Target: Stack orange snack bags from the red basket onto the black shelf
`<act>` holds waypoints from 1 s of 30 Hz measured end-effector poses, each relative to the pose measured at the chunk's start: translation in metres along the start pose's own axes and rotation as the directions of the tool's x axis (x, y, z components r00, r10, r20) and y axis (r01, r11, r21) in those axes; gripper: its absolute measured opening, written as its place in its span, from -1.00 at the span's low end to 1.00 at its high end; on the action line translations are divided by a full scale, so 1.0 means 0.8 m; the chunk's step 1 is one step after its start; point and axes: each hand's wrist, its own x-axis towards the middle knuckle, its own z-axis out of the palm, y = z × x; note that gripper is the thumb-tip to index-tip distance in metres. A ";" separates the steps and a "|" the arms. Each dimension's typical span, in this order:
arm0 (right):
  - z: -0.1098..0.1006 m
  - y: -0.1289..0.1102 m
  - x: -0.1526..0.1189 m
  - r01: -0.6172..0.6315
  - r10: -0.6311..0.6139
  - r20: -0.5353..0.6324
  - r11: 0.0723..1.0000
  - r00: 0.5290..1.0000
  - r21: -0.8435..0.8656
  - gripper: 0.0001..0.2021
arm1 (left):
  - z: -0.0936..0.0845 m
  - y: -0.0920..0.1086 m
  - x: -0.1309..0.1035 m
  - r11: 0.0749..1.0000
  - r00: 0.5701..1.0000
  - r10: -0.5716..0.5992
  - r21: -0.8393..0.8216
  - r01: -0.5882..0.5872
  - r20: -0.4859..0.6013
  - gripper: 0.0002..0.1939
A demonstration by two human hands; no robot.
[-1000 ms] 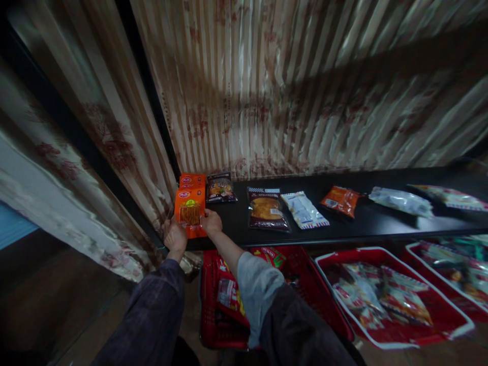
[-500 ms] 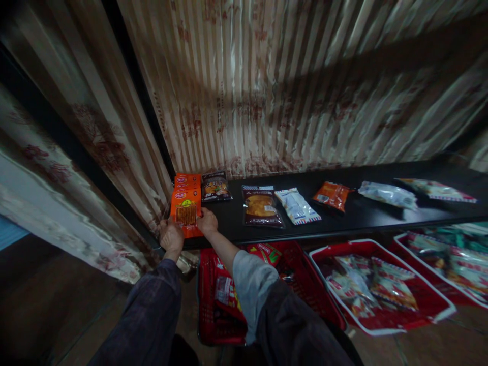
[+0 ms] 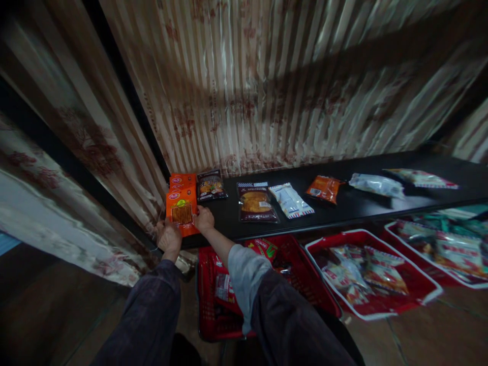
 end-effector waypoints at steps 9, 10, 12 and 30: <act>0.000 0.010 -0.023 0.089 -0.076 -0.109 0.989 0.991 0.116 -0.55 | -0.004 0.005 -0.004 0.999 1.000 -0.011 -0.035 0.010 -0.028 -0.65; -0.002 0.013 -0.029 0.127 -0.109 -0.135 0.982 0.985 0.136 -0.55 | -0.004 0.005 -0.004 0.999 1.000 -0.004 -0.038 0.003 -0.030 -0.64; -0.007 0.019 -0.045 0.200 -0.165 -0.180 0.960 0.970 0.198 -0.57 | -0.004 0.003 -0.006 0.999 0.999 0.012 -0.045 -0.014 -0.032 -0.61; -0.037 0.246 -0.267 -0.222 0.210 0.282 0.975 0.936 0.012 -0.74 | -0.011 0.015 -0.259 0.967 0.595 0.240 -0.242 -0.078 0.767 -0.70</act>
